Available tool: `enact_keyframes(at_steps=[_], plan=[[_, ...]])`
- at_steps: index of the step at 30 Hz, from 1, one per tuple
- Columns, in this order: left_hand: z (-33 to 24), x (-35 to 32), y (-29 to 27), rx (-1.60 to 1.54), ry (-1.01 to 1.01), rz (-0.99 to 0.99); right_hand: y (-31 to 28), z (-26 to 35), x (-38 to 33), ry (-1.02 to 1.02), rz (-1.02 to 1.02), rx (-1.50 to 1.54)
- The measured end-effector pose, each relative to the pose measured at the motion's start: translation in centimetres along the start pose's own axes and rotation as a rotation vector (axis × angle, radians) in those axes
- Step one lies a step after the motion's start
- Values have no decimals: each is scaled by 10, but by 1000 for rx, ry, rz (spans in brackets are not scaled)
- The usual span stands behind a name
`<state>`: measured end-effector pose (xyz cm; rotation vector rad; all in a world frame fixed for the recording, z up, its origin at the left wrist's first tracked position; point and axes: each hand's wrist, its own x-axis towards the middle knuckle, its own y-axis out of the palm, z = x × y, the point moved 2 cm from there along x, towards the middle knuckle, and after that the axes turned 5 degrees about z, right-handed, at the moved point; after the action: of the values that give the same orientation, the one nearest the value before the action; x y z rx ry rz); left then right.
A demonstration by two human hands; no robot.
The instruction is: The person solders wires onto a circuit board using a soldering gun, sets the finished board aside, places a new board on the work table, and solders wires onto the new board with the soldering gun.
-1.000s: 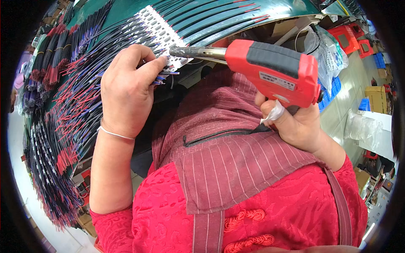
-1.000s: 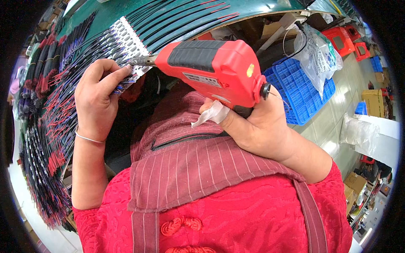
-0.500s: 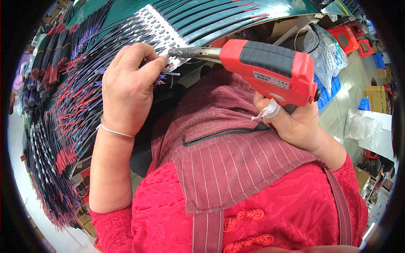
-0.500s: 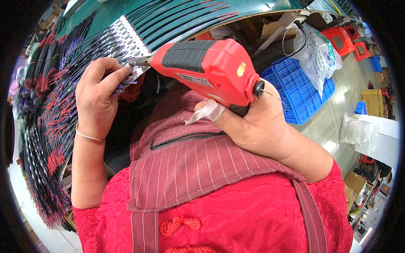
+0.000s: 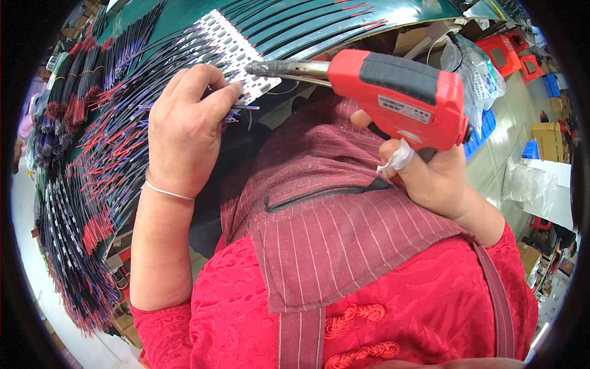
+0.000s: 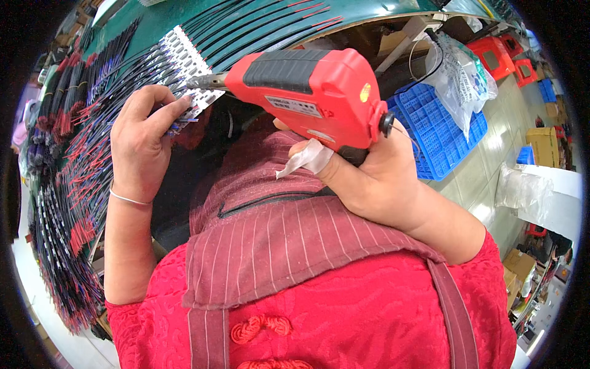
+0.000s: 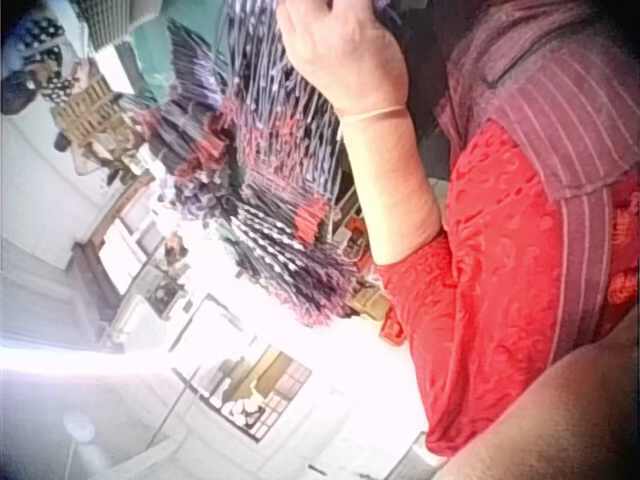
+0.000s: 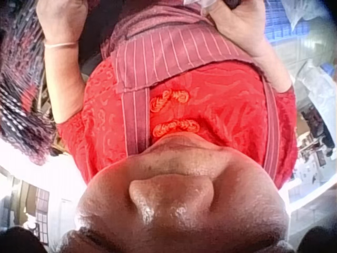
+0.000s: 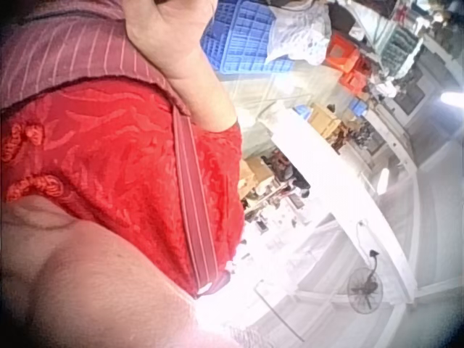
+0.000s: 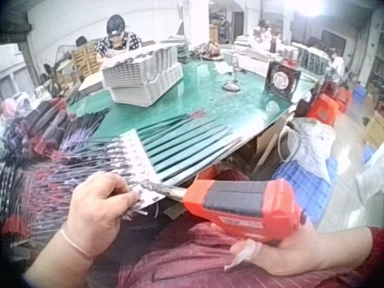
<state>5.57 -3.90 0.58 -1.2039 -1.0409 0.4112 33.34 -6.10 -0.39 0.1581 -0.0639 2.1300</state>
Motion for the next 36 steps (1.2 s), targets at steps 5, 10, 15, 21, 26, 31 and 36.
enact_keyframes(at_steps=[5, 10, 15, 21, 26, 31, 36], plan=[[-1, 2, -5, -27, 7, 6, -2, -1, -3, -23, -16, 26], [-3, -9, -11, -95, 50, -161, -5, -2, -6, -43, -15, -15], [-9, -12, -7, -145, -55, -160, -5, -7, -10, 9, -56, 23], [-11, -10, -9, -85, -26, -88, -3, 0, -10, 47, -16, -57], [-10, -9, -6, -159, -80, -94, -5, -2, -10, 68, -4, -80], [-10, -11, -8, -149, -12, -94, -7, -4, -17, 74, 3, -45], [-19, -12, -4, -175, -135, -115, -5, -2, -21, 54, -9, -7]])
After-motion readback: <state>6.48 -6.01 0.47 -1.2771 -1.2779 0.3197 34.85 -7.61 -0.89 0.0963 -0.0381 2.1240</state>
